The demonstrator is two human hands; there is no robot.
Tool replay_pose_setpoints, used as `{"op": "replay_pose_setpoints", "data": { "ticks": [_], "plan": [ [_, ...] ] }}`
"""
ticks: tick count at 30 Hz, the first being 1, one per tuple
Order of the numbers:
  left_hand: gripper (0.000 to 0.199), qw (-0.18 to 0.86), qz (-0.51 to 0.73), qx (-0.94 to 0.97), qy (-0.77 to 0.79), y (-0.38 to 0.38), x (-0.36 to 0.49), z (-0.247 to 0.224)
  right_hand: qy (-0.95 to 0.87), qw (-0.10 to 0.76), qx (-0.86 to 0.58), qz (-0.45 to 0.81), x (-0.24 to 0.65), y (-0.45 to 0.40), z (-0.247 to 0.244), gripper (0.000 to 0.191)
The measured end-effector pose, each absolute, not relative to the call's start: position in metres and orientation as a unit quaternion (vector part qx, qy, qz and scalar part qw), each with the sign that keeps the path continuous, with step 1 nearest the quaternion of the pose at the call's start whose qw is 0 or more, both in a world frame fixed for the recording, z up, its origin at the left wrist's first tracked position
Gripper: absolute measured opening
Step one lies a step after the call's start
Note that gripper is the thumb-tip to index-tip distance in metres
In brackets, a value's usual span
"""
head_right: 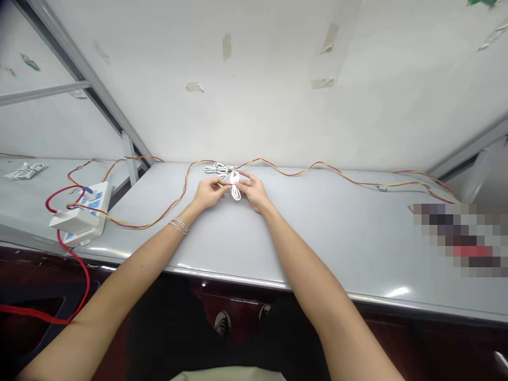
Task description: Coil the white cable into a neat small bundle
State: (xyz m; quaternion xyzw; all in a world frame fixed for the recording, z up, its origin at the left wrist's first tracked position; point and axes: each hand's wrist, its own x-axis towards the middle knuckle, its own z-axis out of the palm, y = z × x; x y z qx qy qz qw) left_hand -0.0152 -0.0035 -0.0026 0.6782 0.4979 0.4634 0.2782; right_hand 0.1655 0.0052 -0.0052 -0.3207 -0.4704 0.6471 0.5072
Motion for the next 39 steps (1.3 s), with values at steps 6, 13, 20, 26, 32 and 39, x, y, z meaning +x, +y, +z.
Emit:
{"op": "replay_pose_setpoints", "data": {
  "ticks": [6,13,20,26,32,39],
  "plan": [
    [0.024,0.278,0.467,0.677,0.496,-0.0044,-0.0147,-0.0019,-0.467,0.508,-0.319,0.650,0.1654,0.0043,-0.0039,0.071],
    [0.024,0.282,0.467,0.676,0.496,-0.0035,-0.0150,-0.0024,-0.464,0.508,-0.320,0.651,0.1644,0.0033,-0.0032,0.071],
    [0.026,0.266,0.465,0.687,0.491,-0.0041,-0.0156,-0.0019,-0.473,0.503,-0.326,0.646,0.1655,0.0031,-0.0029,0.074],
    [0.028,0.268,0.462,0.691,0.486,-0.0045,-0.0154,-0.0013,-0.477,0.500,-0.327,0.644,0.1659,0.0014,-0.0009,0.072],
    [0.029,0.274,0.454,0.700,0.479,-0.0047,-0.0156,-0.0003,-0.480,0.501,-0.326,0.643,0.1656,0.0019,-0.0015,0.072],
    [0.031,0.295,0.444,0.703,0.470,-0.0045,-0.0165,-0.0001,-0.477,0.501,-0.325,0.645,0.1659,0.0028,-0.0023,0.073]
  ]
}}
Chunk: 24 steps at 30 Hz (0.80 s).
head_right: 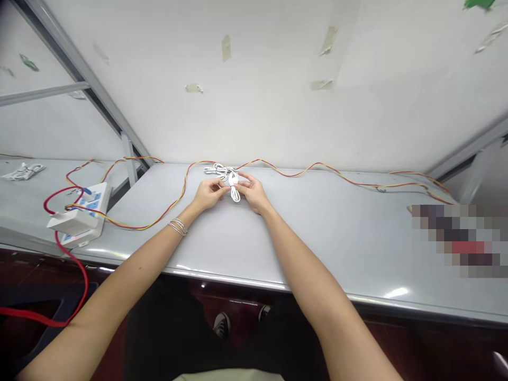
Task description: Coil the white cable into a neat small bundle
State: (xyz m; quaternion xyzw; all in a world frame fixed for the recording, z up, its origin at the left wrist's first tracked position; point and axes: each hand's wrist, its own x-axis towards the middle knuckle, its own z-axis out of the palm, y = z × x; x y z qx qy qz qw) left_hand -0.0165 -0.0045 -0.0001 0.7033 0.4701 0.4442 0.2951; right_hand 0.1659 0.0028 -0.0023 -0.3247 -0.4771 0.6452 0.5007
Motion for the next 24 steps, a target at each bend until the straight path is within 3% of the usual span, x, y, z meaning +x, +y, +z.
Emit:
{"op": "replay_pose_setpoints", "data": {
  "ticks": [24],
  "plan": [
    [0.026,0.340,0.411,0.704,0.469,-0.0029,-0.0160,-0.0011,-0.483,0.499,-0.327,0.641,0.1656,0.0026,-0.0027,0.070]
  ]
}}
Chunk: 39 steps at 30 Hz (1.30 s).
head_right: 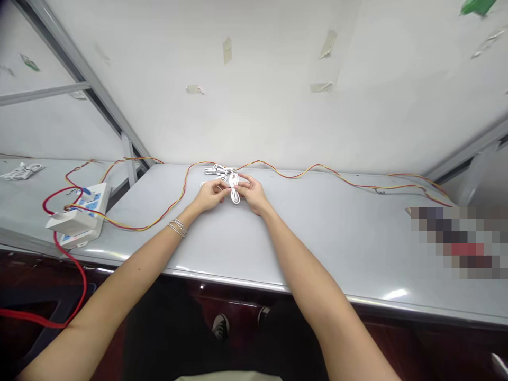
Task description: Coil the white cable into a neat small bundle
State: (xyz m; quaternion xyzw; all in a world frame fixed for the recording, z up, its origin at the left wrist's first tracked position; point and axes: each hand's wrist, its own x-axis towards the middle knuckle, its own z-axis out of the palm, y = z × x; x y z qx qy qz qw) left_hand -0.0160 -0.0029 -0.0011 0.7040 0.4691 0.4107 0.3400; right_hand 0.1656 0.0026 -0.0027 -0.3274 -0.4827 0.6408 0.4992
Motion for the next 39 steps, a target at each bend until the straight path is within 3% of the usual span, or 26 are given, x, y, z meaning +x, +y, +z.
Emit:
{"op": "replay_pose_setpoints", "data": {
  "ticks": [39],
  "plan": [
    [0.031,0.318,0.383,0.727,0.473,0.0006,-0.0170,-0.0046,-0.493,0.498,-0.322,0.637,0.1657,0.0038,-0.0039,0.067]
  ]
}}
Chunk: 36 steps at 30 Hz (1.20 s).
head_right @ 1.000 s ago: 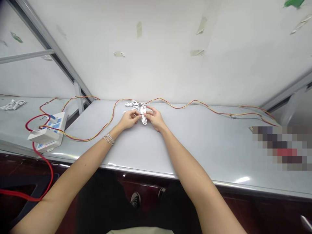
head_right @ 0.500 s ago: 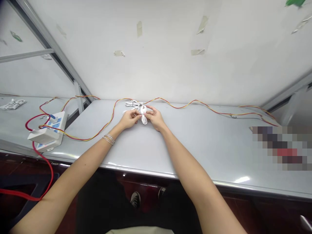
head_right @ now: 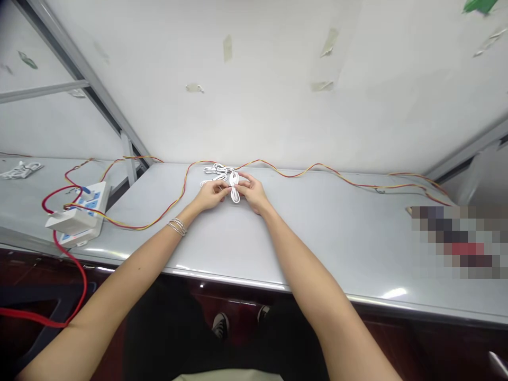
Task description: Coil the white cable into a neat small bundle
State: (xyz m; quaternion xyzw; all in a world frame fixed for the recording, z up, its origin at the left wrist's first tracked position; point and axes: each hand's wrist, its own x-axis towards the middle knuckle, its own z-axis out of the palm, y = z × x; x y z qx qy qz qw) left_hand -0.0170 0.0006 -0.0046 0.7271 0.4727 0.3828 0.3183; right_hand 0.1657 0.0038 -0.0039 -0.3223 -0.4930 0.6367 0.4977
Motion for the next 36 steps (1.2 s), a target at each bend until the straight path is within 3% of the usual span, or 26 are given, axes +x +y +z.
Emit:
{"op": "replay_pose_setpoints", "data": {
  "ticks": [36],
  "plan": [
    [0.036,0.320,0.346,0.747,0.469,-0.0004,-0.0182,-0.0013,-0.485,0.498,-0.328,0.640,0.1647,0.0019,-0.0015,0.064]
  ]
}}
